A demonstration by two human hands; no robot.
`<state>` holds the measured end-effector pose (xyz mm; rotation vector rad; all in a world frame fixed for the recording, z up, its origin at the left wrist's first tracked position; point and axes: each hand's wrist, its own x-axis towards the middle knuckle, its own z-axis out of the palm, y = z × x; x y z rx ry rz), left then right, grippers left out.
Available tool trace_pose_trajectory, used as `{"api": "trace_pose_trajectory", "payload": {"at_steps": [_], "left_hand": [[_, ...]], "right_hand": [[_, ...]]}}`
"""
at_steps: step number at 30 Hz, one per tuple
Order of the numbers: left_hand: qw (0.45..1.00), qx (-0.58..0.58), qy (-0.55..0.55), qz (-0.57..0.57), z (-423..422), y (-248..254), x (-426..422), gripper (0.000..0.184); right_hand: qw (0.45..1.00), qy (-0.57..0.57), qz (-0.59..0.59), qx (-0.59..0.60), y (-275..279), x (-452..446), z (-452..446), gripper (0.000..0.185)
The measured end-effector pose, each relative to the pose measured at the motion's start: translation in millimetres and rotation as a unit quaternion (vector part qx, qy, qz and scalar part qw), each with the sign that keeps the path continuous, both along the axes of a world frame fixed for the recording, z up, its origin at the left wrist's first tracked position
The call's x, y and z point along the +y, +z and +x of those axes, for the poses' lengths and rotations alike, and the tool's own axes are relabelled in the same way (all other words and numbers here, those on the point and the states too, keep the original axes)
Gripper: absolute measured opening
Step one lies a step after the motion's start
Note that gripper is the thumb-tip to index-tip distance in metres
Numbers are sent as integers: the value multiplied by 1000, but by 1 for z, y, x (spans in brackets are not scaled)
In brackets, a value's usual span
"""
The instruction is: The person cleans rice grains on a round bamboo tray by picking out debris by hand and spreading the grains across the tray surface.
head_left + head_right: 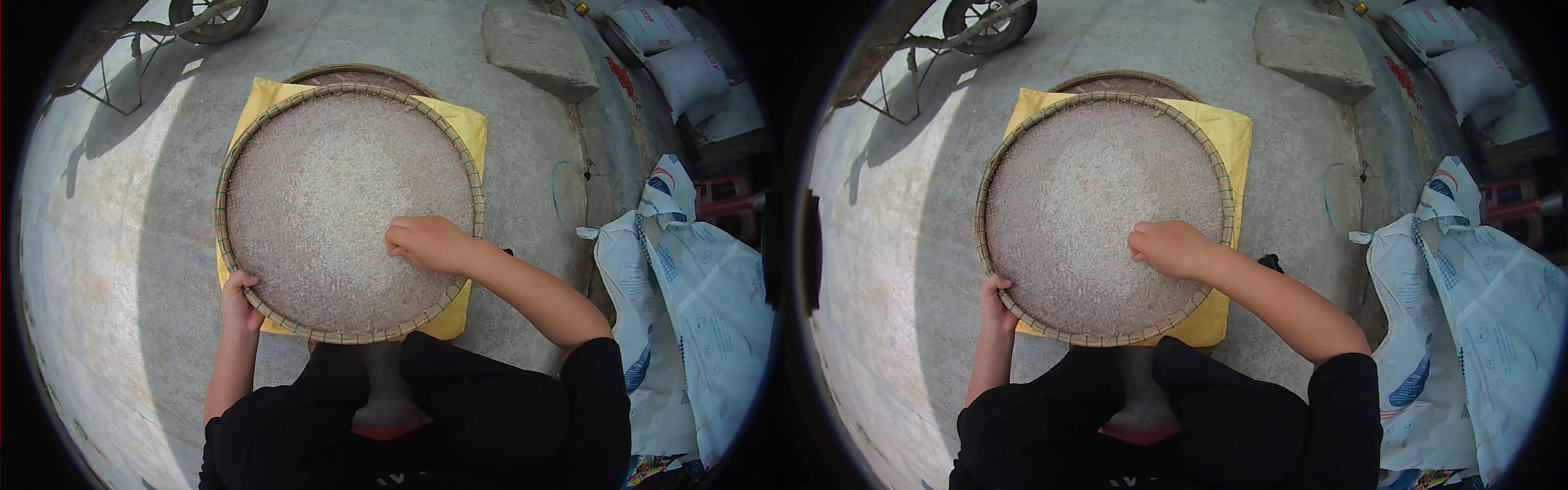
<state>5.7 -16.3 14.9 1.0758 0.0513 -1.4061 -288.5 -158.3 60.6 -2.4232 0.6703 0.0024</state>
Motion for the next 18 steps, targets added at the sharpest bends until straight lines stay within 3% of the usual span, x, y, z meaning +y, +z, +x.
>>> {"api": "trace_pose_trajectory", "payload": {"at_steps": [18], "left_hand": [[1000,-7,-13,3,-3,4,-1,58]], "right_hand": [[1000,6,18,0,-3,2,1,4]]}}
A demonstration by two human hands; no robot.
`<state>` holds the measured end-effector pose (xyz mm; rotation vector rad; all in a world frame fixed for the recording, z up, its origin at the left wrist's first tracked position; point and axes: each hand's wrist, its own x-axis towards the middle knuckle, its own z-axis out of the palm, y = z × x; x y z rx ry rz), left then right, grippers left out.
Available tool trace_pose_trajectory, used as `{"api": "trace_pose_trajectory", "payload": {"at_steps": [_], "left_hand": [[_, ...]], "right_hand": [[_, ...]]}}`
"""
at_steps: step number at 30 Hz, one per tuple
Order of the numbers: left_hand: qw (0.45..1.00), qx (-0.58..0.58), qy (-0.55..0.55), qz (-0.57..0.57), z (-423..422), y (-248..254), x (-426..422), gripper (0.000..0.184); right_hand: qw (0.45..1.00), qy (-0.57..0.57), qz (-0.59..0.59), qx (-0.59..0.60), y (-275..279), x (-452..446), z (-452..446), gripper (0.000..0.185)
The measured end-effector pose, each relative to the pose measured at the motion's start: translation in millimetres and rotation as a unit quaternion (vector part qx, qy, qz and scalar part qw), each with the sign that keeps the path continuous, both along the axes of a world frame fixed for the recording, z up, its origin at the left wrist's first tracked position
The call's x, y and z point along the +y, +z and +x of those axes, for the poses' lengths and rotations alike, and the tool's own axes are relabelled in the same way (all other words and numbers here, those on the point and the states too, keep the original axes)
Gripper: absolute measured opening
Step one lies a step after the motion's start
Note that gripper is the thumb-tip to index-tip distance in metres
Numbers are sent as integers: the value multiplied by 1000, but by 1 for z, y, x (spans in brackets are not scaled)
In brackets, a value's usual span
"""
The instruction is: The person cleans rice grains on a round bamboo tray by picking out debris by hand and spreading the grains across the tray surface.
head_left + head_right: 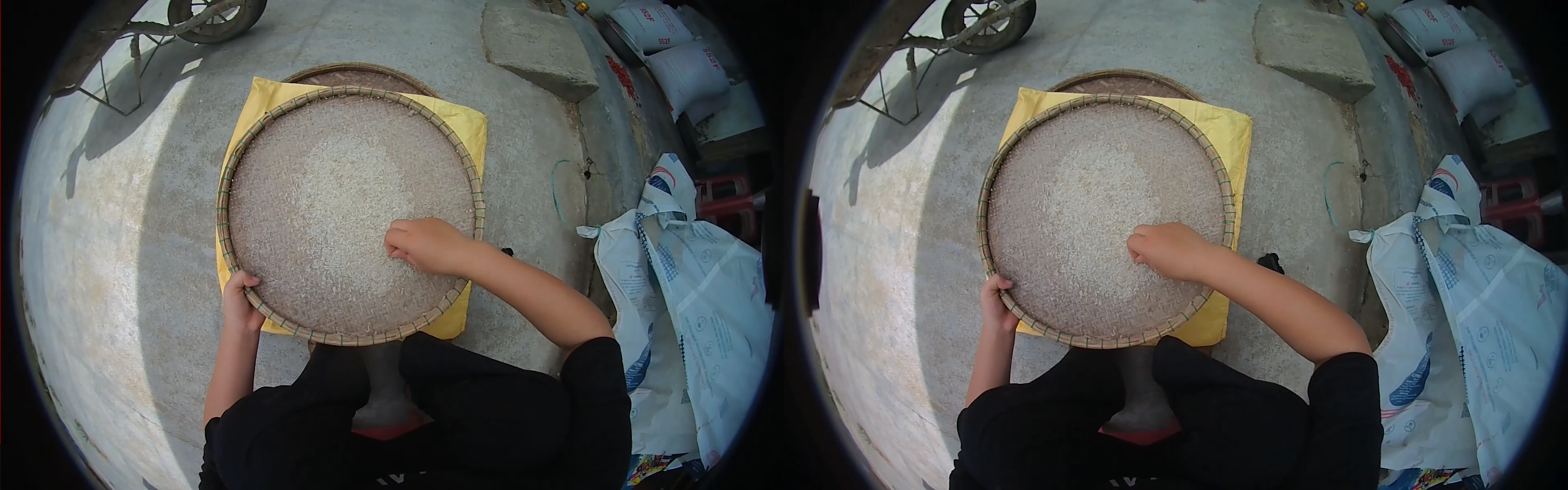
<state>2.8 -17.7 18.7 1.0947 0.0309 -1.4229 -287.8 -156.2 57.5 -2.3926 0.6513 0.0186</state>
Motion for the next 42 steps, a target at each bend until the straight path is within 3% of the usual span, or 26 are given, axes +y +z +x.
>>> {"api": "trace_pose_trajectory", "payload": {"at_steps": [16,22,24,25,28,30,31,33,42], "left_hand": [[1000,-2,-8,2,4,-6,0,57],[999,-10,31,3,10,-26,6,54],[999,-14,39,2,7,-25,7,54],[999,-18,46,1,6,-24,7,53],[999,-13,46,-4,8,-21,6,53],[999,-15,44,0,8,-19,6,53],[999,-16,44,3,8,-18,5,52],[999,-15,44,2,4,-12,2,52],[999,11,39,-9,2,-7,1,55]], "right_hand": [[1000,-6,9,-2,5,-5,-5,4],[992,-103,65,31,30,-26,-61,3],[956,-137,69,251,32,-32,-78,5],[956,-136,68,251,32,-32,-79,5],[970,-163,101,152,39,-26,-63,7],[977,-152,149,4,43,-17,-32,9],[977,-154,149,3,35,-13,-22,9],[992,-107,41,-47,11,-4,-6,12],[982,-174,47,-53,-3,3,10,11]]}}
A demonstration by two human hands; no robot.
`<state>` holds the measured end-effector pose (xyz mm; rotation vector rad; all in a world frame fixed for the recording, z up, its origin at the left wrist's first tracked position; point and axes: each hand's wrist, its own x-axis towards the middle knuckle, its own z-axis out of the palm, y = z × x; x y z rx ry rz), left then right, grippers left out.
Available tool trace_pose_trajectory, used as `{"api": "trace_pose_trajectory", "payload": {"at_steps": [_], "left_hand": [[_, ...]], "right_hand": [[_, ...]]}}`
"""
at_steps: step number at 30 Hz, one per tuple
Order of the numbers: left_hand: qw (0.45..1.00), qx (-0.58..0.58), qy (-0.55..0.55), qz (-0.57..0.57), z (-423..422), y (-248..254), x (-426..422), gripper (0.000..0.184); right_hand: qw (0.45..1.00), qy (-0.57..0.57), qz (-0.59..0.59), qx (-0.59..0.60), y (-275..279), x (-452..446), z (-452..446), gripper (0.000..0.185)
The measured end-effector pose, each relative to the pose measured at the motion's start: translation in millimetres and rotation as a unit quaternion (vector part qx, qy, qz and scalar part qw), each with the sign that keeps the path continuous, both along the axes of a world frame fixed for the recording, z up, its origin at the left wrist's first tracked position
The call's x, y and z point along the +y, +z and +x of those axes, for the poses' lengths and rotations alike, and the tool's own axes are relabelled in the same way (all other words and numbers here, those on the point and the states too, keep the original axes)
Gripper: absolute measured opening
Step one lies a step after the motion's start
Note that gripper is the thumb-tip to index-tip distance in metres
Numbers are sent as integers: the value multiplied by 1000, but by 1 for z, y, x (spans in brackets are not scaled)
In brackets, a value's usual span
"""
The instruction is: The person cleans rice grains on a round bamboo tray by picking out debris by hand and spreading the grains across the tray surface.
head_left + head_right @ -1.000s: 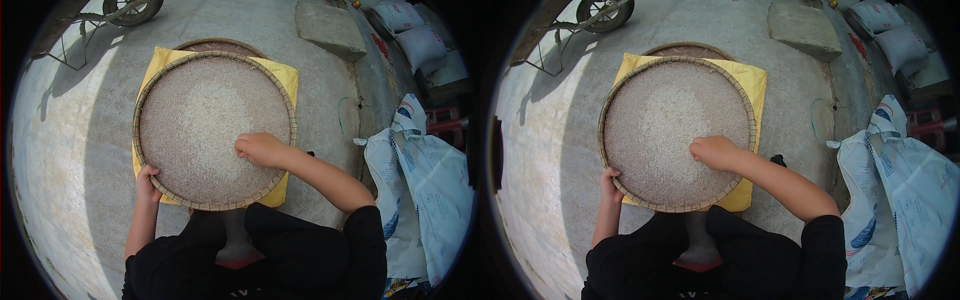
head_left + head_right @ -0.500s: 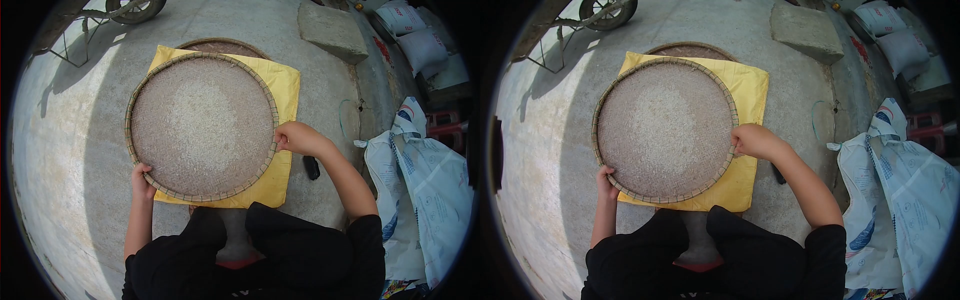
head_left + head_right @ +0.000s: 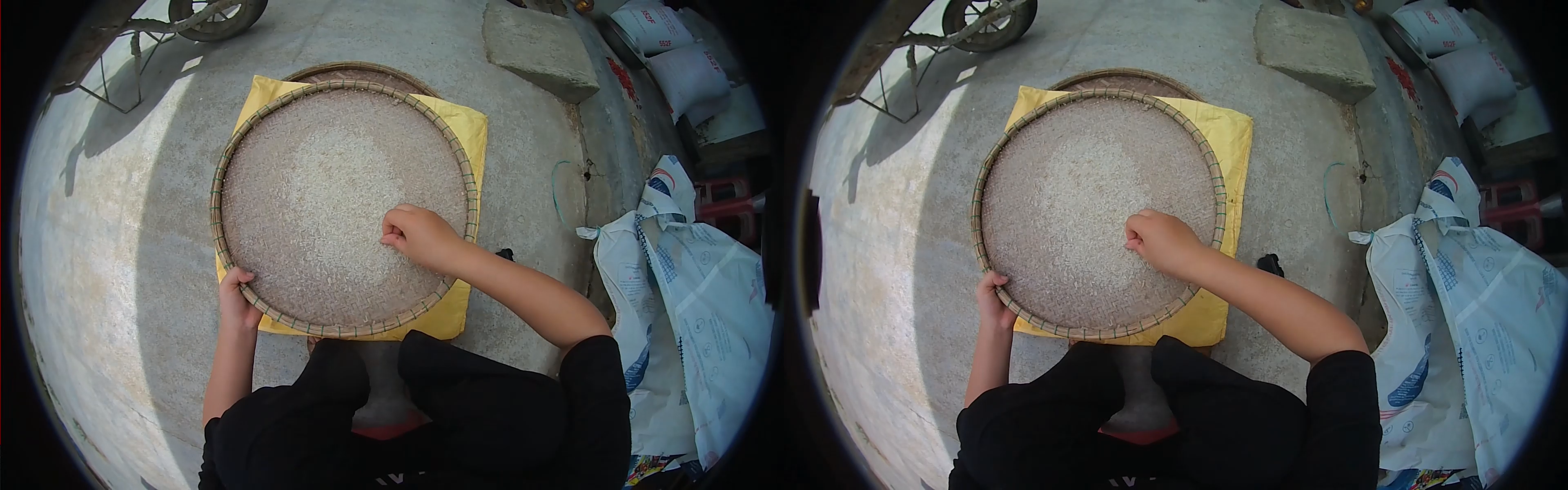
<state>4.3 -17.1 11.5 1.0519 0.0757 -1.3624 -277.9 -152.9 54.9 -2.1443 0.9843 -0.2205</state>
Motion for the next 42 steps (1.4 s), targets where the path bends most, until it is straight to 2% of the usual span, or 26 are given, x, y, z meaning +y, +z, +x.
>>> {"api": "trace_pose_trajectory", "payload": {"at_steps": [10,26,31,34,36,37,39,40,42], "left_hand": [[1000,-5,0,9,2,-4,1,54],[1000,-1,-10,6,0,0,0,55],[1000,1,-9,18,4,-6,1,55],[1000,-5,6,8,2,-4,2,55],[1000,-8,11,6,2,-5,4,55],[1000,-11,15,4,2,-6,4,54],[1000,-8,20,3,1,-6,6,54],[1000,-6,23,2,1,-6,6,54],[1000,-7,27,6,0,0,3,53]], "right_hand": [[997,19,-65,34,-10,3,-4,12],[995,31,-85,44,-13,7,-4,10],[995,37,-70,65,6,0,-12,10],[997,65,-35,12,28,-15,-38,9],[990,76,46,105,44,-26,-61,10],[990,78,45,106,52,-29,-68,10],[965,14,89,245,63,-32,-78,12],[965,14,88,246,61,-31,-77,12],[992,-7,-5,130,54,-29,-67,16]]}}
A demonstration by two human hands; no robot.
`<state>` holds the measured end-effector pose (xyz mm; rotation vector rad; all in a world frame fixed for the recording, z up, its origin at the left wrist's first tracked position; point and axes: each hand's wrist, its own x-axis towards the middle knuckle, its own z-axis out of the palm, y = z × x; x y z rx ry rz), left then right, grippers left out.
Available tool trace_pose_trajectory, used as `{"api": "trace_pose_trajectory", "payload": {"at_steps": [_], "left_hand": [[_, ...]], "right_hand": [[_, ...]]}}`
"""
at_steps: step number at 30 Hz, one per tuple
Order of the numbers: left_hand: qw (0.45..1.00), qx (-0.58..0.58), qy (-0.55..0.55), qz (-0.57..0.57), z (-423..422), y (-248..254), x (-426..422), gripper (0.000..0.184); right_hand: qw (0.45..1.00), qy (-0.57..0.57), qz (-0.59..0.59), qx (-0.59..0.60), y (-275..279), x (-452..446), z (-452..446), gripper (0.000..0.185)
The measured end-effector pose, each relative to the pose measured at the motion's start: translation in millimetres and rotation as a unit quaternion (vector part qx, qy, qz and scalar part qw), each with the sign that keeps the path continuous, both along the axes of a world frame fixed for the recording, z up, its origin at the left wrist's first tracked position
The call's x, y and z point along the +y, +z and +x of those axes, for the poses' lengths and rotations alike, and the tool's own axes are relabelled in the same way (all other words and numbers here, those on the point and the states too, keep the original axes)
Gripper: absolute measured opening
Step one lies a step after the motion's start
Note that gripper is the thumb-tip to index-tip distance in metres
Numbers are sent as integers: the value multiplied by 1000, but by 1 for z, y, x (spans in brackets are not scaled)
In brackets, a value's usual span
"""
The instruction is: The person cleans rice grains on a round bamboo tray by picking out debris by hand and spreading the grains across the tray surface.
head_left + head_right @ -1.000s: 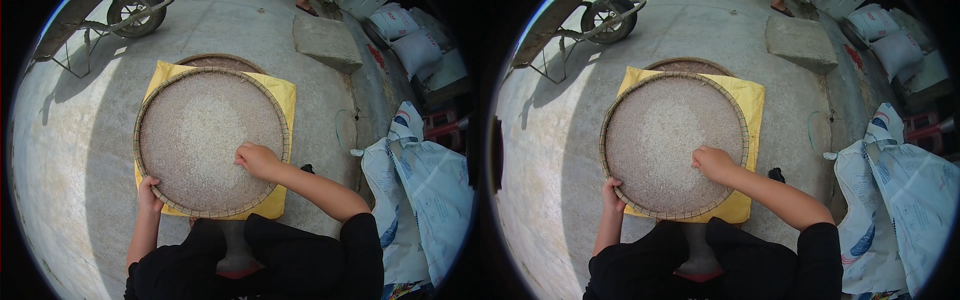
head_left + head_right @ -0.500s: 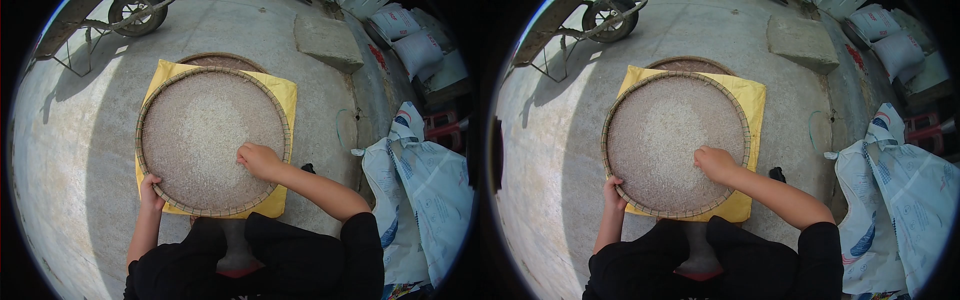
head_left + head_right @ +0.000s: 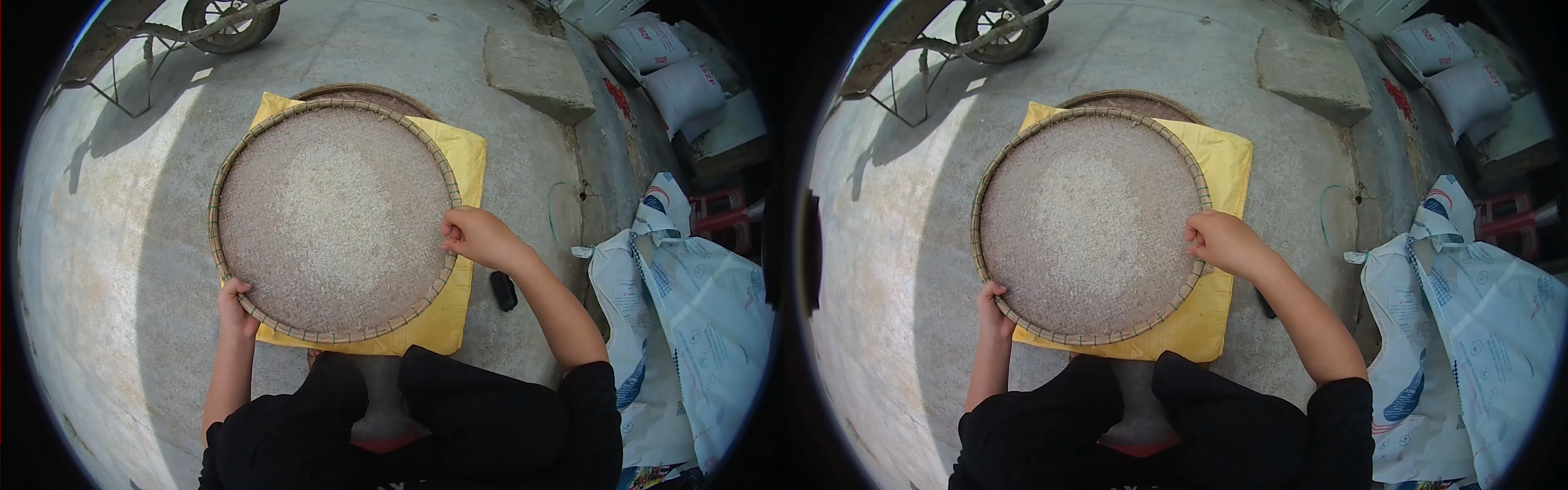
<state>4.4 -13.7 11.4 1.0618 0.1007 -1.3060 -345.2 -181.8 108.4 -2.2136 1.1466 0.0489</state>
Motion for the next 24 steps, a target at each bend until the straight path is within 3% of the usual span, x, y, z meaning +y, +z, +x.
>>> {"api": "trace_pose_trajectory", "payload": {"at_steps": [3,9,18,24], "left_hand": [[1000,-8,1,-1,-3,6,-2,53],[1000,-7,-11,-2,-1,8,-6,53],[999,6,-33,-1,3,-1,-4,52],[999,3,-35,2,0,2,-4,52]], "right_hand": [[994,43,-9,-103,-10,8,31,15],[981,117,24,-155,-43,26,72,11],[985,148,12,-87,-48,28,74,7],[986,116,34,-118,-44,26,74,6]]}}
